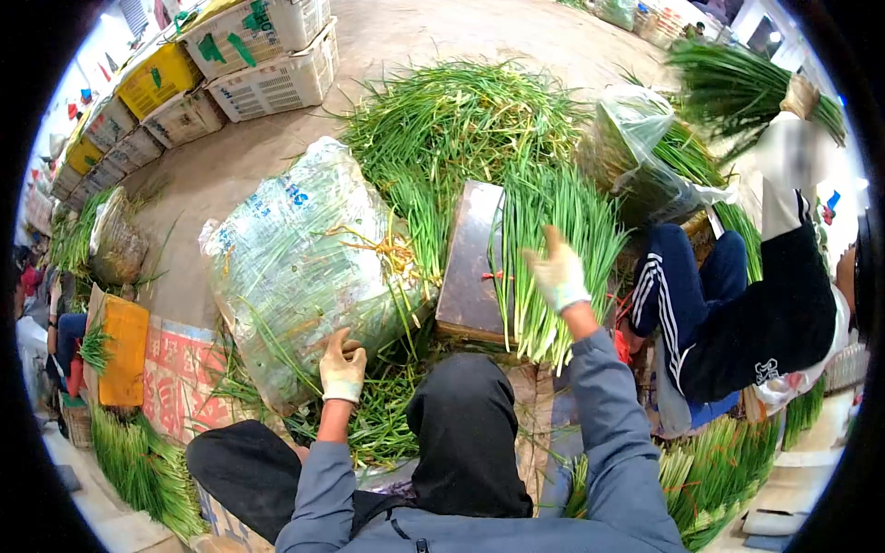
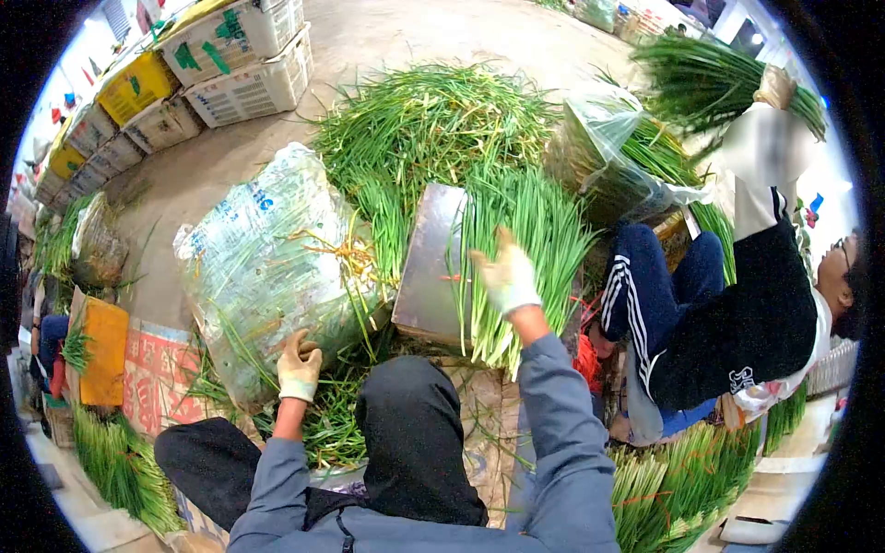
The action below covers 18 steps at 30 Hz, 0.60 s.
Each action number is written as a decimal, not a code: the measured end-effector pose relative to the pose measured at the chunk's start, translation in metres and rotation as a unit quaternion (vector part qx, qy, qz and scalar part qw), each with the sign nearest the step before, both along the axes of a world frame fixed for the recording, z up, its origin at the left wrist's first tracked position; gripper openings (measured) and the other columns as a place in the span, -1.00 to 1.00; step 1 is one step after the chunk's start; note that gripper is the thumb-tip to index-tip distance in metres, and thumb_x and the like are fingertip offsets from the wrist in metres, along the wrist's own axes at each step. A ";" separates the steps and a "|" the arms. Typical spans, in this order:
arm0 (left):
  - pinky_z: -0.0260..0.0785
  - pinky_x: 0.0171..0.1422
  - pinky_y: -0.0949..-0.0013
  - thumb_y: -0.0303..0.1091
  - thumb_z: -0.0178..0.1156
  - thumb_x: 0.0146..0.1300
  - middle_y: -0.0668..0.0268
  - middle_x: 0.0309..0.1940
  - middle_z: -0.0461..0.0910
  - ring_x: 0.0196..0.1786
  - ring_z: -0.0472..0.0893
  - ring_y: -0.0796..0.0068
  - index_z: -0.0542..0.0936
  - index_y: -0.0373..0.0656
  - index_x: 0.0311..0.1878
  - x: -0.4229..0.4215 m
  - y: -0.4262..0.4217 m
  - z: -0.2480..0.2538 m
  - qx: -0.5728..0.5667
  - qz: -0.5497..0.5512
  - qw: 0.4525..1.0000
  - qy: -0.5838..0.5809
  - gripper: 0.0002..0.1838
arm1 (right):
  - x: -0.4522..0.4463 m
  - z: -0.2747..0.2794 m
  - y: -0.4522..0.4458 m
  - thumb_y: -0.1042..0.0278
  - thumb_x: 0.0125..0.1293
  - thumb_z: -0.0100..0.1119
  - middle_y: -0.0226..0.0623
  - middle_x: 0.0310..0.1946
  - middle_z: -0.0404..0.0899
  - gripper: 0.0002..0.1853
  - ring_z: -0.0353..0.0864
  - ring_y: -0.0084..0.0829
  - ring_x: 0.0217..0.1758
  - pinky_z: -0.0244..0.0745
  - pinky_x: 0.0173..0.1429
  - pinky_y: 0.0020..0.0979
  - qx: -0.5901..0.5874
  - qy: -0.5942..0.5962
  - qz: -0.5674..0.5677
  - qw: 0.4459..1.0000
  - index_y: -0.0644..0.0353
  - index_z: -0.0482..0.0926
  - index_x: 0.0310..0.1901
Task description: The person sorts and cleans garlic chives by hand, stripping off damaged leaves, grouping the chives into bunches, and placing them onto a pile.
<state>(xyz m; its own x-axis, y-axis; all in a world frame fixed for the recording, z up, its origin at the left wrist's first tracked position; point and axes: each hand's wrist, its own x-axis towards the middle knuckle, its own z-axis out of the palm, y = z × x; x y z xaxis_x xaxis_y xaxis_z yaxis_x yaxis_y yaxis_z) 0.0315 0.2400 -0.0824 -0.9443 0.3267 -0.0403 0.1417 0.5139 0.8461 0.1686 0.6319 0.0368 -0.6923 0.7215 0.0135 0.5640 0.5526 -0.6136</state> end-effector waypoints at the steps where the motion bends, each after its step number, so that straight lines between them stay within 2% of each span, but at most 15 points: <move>1: 0.57 -0.07 0.37 -0.44 0.28 0.20 0.17 -0.23 0.73 -0.22 0.72 0.43 0.51 -0.19 0.22 -0.005 0.005 -0.003 -0.024 0.003 0.999 0.023 -0.52 | -0.029 -0.008 -0.020 -0.04 0.36 0.25 0.17 0.32 0.42 -0.22 0.49 0.01 0.35 0.39 0.44 -0.20 -0.119 0.058 0.039 0.990 0.34 0.26 0.42; 2: 0.57 -0.08 0.37 -0.43 0.28 0.21 0.18 -0.23 0.73 -0.22 0.72 0.43 0.52 -0.18 0.21 -0.009 0.009 -0.007 -0.047 0.006 0.998 0.045 -0.53 | -0.059 0.016 -0.044 -0.11 0.35 0.23 0.18 0.34 0.40 -0.18 0.45 0.02 0.38 0.35 0.47 -0.18 -0.200 -0.035 0.081 0.976 0.34 0.25 0.43; 4: 0.57 -0.08 0.37 -0.42 0.30 0.22 0.19 -0.24 0.73 -0.23 0.71 0.41 0.52 -0.18 0.22 -0.019 0.007 0.000 -0.056 0.026 0.994 0.095 -0.53 | -0.122 -0.053 -0.067 -0.36 0.30 0.11 0.23 0.36 0.35 0.06 0.50 0.06 0.33 0.36 0.45 -0.24 -0.086 -0.105 0.135 0.981 0.50 0.10 0.47; 5: 0.57 -0.09 0.36 -0.41 0.31 0.23 0.20 -0.24 0.72 -0.23 0.71 0.40 0.52 -0.17 0.22 -0.027 0.004 0.001 -0.067 0.046 0.986 0.144 -0.53 | -0.149 -0.053 -0.078 -0.37 0.33 0.04 0.29 0.33 0.37 0.08 0.52 0.07 0.31 0.40 0.41 -0.27 -0.184 -0.166 0.117 0.962 0.58 0.03 0.46; 6: 0.57 -0.13 0.34 -0.41 0.31 0.26 0.19 -0.26 0.71 -0.27 0.70 0.37 0.52 -0.17 0.23 -0.039 -0.005 -0.005 -0.075 0.056 0.980 0.174 -0.55 | -0.176 -0.072 -0.080 -0.35 0.46 -0.14 0.22 0.33 0.39 -0.06 0.56 0.10 0.24 0.44 0.36 -0.15 -0.149 -0.202 0.147 0.957 0.60 0.21 0.36; 8: 0.57 -0.16 0.29 -0.43 0.29 0.29 0.18 -0.26 0.70 -0.31 0.68 0.38 0.52 -0.18 0.23 -0.060 -0.021 -0.009 -0.037 0.091 0.983 0.158 -0.56 | -0.217 -0.101 -0.076 -0.32 0.48 -0.24 0.25 0.25 0.46 -0.11 0.56 0.09 0.25 0.44 0.34 -0.16 -0.109 -0.263 0.124 0.951 0.58 0.27 0.32; 9: 0.50 -0.24 0.17 -0.43 0.27 0.29 0.24 -0.37 0.62 -0.37 0.61 0.28 0.52 -0.08 0.21 -0.070 -0.030 -0.016 -0.041 0.096 0.980 0.167 -0.59 | -0.245 -0.180 -0.056 -0.30 0.49 -0.28 0.20 0.23 0.50 -0.16 0.56 0.06 0.25 0.44 0.35 -0.17 -0.086 -0.293 0.114 0.945 0.53 0.35 0.29; 10: 0.50 -0.24 0.17 -0.43 0.27 0.29 0.24 -0.37 0.62 -0.37 0.61 0.28 0.52 -0.08 0.21 -0.076 -0.034 -0.022 -0.042 0.101 0.980 0.166 -0.59 | -0.272 -0.258 -0.035 -0.27 0.50 -0.31 0.15 0.20 0.54 -0.19 0.56 0.04 0.25 0.43 0.35 -0.19 -0.064 -0.324 0.104 0.938 0.48 0.42 0.26; 11: 0.45 -0.32 0.18 -0.45 0.25 0.30 0.21 -0.38 0.61 -0.46 0.54 0.31 0.54 -0.11 0.15 -0.080 -0.037 -0.028 -0.086 0.087 0.961 0.250 -0.65 | -0.266 -0.239 -0.041 -0.25 0.49 -0.28 0.04 0.19 0.57 -0.26 0.57 -0.03 0.26 0.43 0.34 -0.18 -0.064 -0.295 0.120 0.946 0.36 0.59 0.12; 12: 0.41 -0.39 0.19 -0.47 0.23 0.31 0.18 -0.39 0.59 -0.54 0.48 0.33 0.55 -0.14 0.09 -0.083 -0.038 -0.034 -0.132 0.073 0.932 0.329 -0.71 | -0.267 -0.218 -0.046 -0.23 0.46 -0.16 -0.06 0.16 0.61 -0.36 0.58 -0.08 0.25 0.45 0.30 -0.18 -0.087 -0.289 0.105 0.947 0.22 0.67 0.04; 13: 0.30 -0.44 0.18 -0.52 0.21 0.28 0.19 -0.45 0.49 -0.59 0.37 0.27 0.54 -0.10 0.06 -0.087 -0.037 -0.040 -0.107 0.054 0.930 0.347 -0.71 | -0.271 -0.215 -0.046 -0.22 0.45 -0.11 -0.05 0.13 0.61 -0.39 0.59 -0.07 0.23 0.47 0.27 -0.18 -0.119 -0.297 0.083 0.944 0.19 0.67 0.04; 14: 0.30 -0.44 0.18 -0.52 0.21 0.28 0.19 -0.45 0.49 -0.59 0.37 0.27 0.54 -0.10 0.06 -0.088 -0.037 -0.044 -0.110 0.056 0.931 0.342 -0.71 | -0.273 -0.217 -0.044 -0.21 0.44 -0.06 -0.04 0.11 0.62 -0.42 0.60 -0.06 0.21 0.49 0.24 -0.18 -0.153 -0.304 0.059 0.938 0.16 0.68 0.03; 15: 0.31 -0.42 0.18 -0.53 0.22 0.26 0.19 -0.45 0.48 -0.58 0.37 0.27 0.53 -0.09 0.08 -0.090 -0.036 -0.043 -0.103 0.053 0.929 0.351 -0.68 | -0.283 -0.285 -0.028 -0.24 0.42 -0.02 -0.03 0.08 0.64 -0.42 0.64 0.00 0.13 0.52 0.17 -0.16 -0.082 -0.296 0.149 0.940 0.14 0.69 0.00; 16: 0.31 -0.41 0.17 -0.54 0.22 0.24 0.20 -0.44 0.47 -0.57 0.38 0.27 0.52 -0.07 0.09 -0.091 -0.037 -0.042 -0.096 0.051 0.927 0.359 -0.65 | -0.285 -0.254 -0.035 -0.26 0.41 0.01 -0.04 0.03 0.67 -0.41 0.66 0.01 0.07 0.54 0.12 -0.17 -0.108 -0.345 0.089 0.928 0.16 0.71 -0.04; 18: 0.32 -0.39 0.16 -0.56 0.21 0.22 0.20 -0.41 0.48 -0.54 0.40 0.27 0.52 -0.06 0.09 -0.093 -0.038 -0.040 -0.085 0.048 0.935 0.341 -0.64 | -0.283 -0.350 -0.016 -0.25 0.40 0.05 -0.06 0.01 0.68 -0.42 0.66 0.00 0.04 0.54 0.10 -0.18 -0.109 -0.231 0.186 0.949 0.18 0.70 -0.03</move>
